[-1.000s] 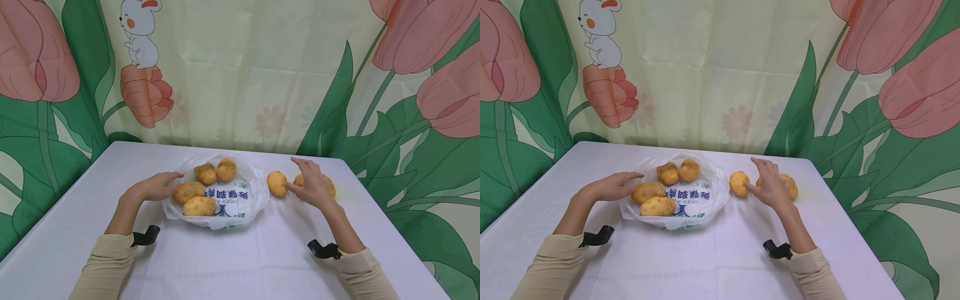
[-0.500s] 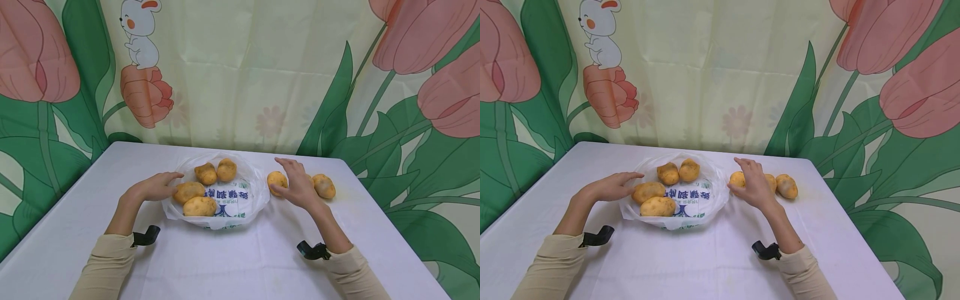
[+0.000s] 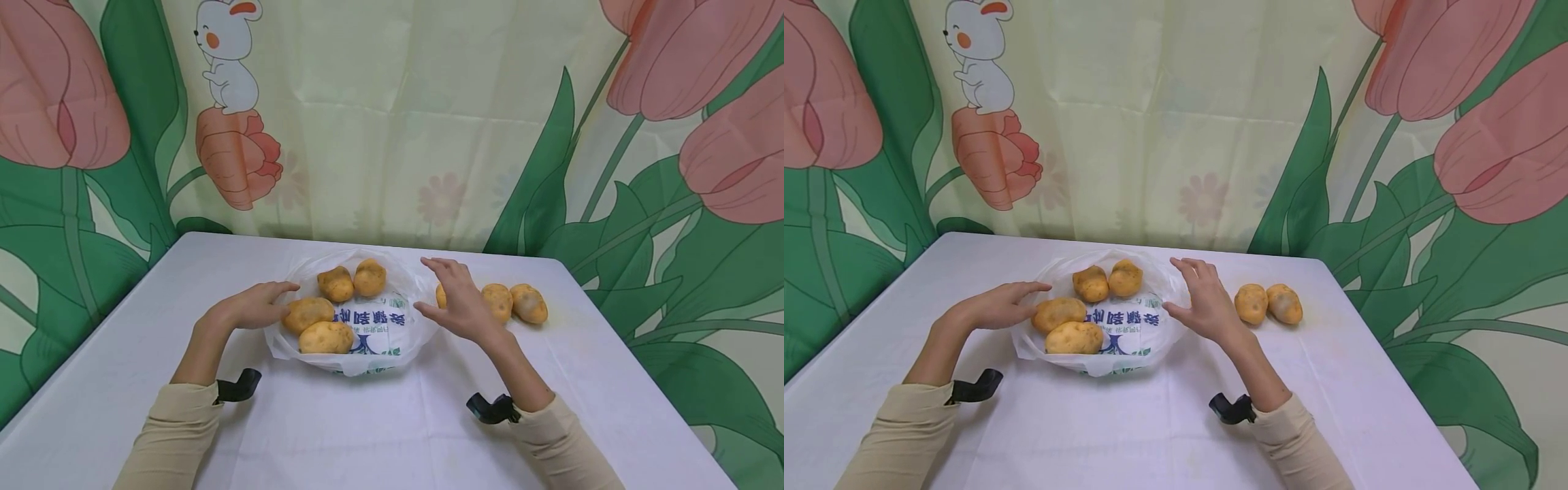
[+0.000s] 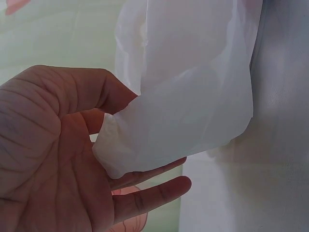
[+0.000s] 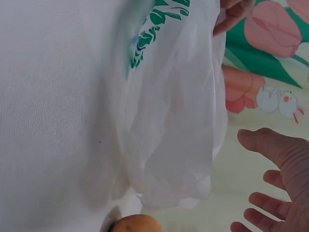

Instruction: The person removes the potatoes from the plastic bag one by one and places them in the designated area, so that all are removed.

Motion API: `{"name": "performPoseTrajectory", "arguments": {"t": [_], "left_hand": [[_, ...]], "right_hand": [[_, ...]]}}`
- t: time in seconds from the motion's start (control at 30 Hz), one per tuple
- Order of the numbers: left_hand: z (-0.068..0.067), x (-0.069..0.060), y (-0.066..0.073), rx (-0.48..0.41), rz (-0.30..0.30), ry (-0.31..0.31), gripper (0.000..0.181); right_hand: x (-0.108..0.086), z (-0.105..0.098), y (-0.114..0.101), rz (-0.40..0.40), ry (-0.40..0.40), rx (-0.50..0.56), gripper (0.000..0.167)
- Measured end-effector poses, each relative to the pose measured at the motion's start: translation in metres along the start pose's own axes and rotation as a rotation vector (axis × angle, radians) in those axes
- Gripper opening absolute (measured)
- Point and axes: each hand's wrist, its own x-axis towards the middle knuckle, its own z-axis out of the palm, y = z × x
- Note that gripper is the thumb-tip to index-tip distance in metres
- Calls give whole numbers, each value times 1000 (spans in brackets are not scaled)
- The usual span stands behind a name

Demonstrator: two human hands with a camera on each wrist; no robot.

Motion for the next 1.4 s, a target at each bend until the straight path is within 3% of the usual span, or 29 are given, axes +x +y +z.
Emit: {"name": "performPoseTrajectory", "arguments": {"t": [0.47, 0.73, 0.97, 1.4], "left_hand": [[-1, -1, 1, 1, 2, 4, 58], [-3, -4, 0, 24, 33, 17, 56], [-1, -2, 1, 14, 12, 13, 57], [-1, -3, 1, 19, 11, 13, 57]], "right_hand": [[4, 19, -26, -113, -32, -2, 78], [3, 29, -37, -174, -61, -7, 75], [2, 38, -44, -262, -76, -5, 74], [3, 48, -58, -331, -118, 15, 70]]}}
